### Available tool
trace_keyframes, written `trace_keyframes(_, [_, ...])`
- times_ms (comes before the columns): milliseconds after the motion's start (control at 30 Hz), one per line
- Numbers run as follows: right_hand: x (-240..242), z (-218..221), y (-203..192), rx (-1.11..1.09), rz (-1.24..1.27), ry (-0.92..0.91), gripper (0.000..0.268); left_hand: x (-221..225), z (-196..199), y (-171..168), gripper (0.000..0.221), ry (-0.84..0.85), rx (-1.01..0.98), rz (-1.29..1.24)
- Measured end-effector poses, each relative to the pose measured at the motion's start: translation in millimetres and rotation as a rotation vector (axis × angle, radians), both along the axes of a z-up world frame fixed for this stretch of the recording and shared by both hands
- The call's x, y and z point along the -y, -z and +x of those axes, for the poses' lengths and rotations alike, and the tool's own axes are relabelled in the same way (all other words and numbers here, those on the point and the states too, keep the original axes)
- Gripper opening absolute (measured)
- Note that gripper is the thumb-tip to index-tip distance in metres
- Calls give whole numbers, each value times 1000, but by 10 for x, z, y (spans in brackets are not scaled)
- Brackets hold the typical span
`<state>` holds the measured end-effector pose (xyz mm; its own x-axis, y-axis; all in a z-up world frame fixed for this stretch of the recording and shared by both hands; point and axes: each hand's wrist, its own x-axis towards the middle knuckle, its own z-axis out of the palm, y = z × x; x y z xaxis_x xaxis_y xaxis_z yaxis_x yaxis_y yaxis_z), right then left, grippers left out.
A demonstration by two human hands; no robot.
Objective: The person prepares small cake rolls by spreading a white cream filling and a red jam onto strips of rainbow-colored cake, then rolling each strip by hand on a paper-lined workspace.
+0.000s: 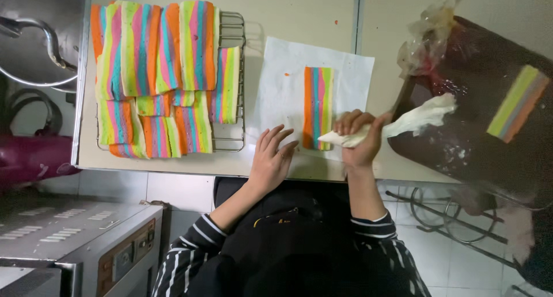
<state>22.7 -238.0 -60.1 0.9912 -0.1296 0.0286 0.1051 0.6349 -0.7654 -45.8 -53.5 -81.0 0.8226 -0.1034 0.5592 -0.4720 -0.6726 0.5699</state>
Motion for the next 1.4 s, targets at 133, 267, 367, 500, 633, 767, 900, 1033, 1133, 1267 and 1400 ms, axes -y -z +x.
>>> trace_keyframes(133, [-180,-13,299,129,-173,-80,67,12,5,-11,19,-4,-3,-32])
trace_keyframes(267, [-263,1,383,144,-182,-100,68,2,17,-13,19,-6,-15,-27])
trace_keyframes(367, [-248,-7,378,159,-211,-95,65,-4,21,-3,16,-8,-8,-20])
trace_keyframes(500, [-32,5,341,185,-278,-43,64,-2,15,-4,15,-11,-22,-24])
trace_keyframes(633, [63,-6,311,180,-341,-2,62,4,11,23,16,-12,-22,-24])
trace_keyframes(767, [-37,55,334,208,-356,-31,63,-4,9,-14,16,3,-39,-26])
trace_keyframes(900, [-294,149,392,220,-272,-38,65,-11,21,-1,18,-3,-30,-8])
trace_keyframes(1033, [-154,191,441,171,-263,-3,64,-19,24,-6,20,-5,-35,-18])
trace_keyframes(1133, [7,263,385,169,-316,31,63,-26,19,-3,20,16,-50,-27])
trace_keyframes(1267, [203,247,259,165,-510,52,62,-33,22,-72,18,53,-55,-29])
trace_keyframes(1400, [642,164,-211,55,-1182,54,71,-41,33,-92,20,55,-63,-40])
